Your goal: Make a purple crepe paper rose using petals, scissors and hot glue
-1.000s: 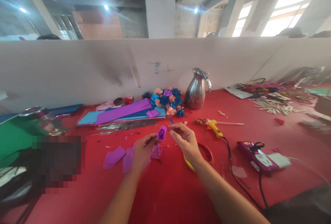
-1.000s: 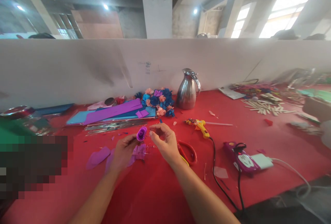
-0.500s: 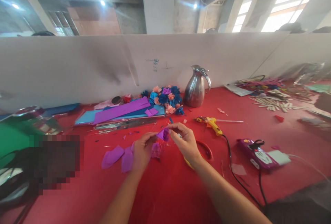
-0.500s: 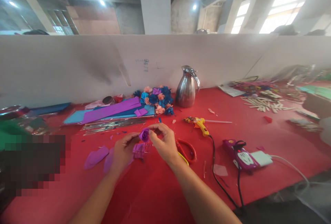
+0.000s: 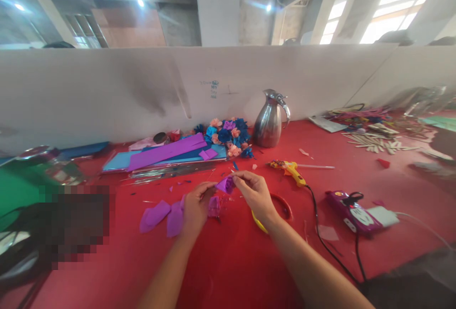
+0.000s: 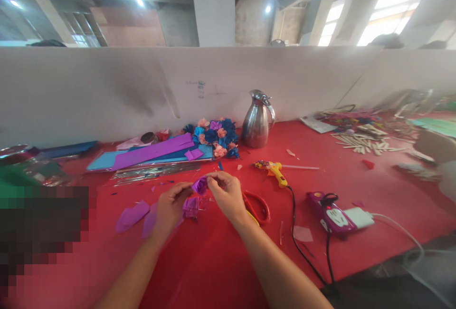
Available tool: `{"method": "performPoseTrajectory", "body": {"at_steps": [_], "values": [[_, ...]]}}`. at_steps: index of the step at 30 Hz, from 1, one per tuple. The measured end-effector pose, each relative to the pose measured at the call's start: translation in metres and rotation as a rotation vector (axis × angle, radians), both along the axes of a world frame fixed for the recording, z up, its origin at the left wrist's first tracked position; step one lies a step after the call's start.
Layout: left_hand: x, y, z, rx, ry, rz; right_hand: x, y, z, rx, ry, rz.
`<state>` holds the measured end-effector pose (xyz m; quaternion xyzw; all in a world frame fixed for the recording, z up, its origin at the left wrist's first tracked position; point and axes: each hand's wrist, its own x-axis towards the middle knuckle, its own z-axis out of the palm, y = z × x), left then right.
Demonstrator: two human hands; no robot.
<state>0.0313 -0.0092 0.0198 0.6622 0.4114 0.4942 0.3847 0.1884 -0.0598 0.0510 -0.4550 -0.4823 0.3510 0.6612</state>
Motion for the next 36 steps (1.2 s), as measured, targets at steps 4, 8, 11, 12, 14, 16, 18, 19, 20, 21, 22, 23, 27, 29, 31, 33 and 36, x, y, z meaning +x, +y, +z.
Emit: {"method": "performPoseTrajectory", "body": {"at_steps": [4, 8, 11, 12, 14, 16, 18, 19, 20, 21, 22, 23, 27, 29, 31, 33, 36], "values": [[0.0007, -0.0004, 0.0019, -0.02, -0.003, 0.006, 0.0017, -0.0002, 0.0017, -0.013, 0.003, -0.005], [0.002, -0.0013, 0.0042, -0.052, -0.023, 0.003, 0.0017, 0.0003, 0.0035, -0.021, 0.031, 0.027], [0.0019, -0.0024, 0.0064, -0.116, -0.037, -0.018, 0.0009, 0.0006, 0.0042, -0.025, 0.044, 0.049], [0.0017, -0.0028, 0.0072, -0.141, -0.039, -0.019, 0.0007, 0.0006, 0.0043, -0.025, 0.049, 0.044], [0.0011, -0.0035, 0.0087, -0.189, -0.048, -0.002, 0.0009, 0.0005, 0.0043, -0.022, 0.062, 0.018], [0.0008, -0.0039, 0.0098, -0.231, -0.075, 0.029, 0.0013, 0.0002, 0.0043, -0.015, 0.074, -0.005], [0.0011, -0.0041, 0.0103, -0.269, -0.117, 0.052, 0.0015, -0.0005, 0.0044, -0.006, 0.074, -0.008], [0.0014, -0.0042, 0.0102, -0.282, -0.139, 0.057, 0.0014, -0.001, 0.0045, 0.0, 0.069, -0.006], [0.0017, -0.0044, 0.01, -0.289, -0.16, 0.054, 0.001, -0.0016, 0.0044, 0.005, 0.061, -0.002], [0.002, -0.0045, 0.0095, -0.293, -0.179, 0.048, 0.0006, -0.0023, 0.0042, 0.008, 0.05, 0.002], [0.0023, -0.0047, 0.0088, -0.295, -0.191, 0.036, 0.0, -0.0029, 0.0039, 0.011, 0.038, 0.008], [0.0024, -0.0047, 0.0081, -0.293, -0.198, 0.02, -0.0006, -0.0035, 0.0034, 0.015, 0.026, 0.016], [0.0014, -0.0039, 0.0058, -0.228, -0.195, -0.019, -0.0021, -0.004, 0.0, 0.037, -0.01, 0.043], [0.0006, -0.0034, 0.0061, -0.171, -0.169, -0.018, -0.0019, -0.0033, -0.0017, 0.04, -0.02, 0.036], [0.0, -0.0029, 0.007, -0.125, -0.145, -0.014, -0.0015, -0.0026, -0.0025, 0.035, -0.026, 0.026], [-0.0004, -0.0026, 0.0072, -0.096, -0.135, -0.008, -0.0014, -0.0025, -0.0021, 0.032, -0.035, 0.02], [-0.0007, -0.0016, 0.0052, -0.073, -0.13, 0.005, -0.0018, -0.0035, -0.0001, 0.041, -0.068, 0.017]]}}
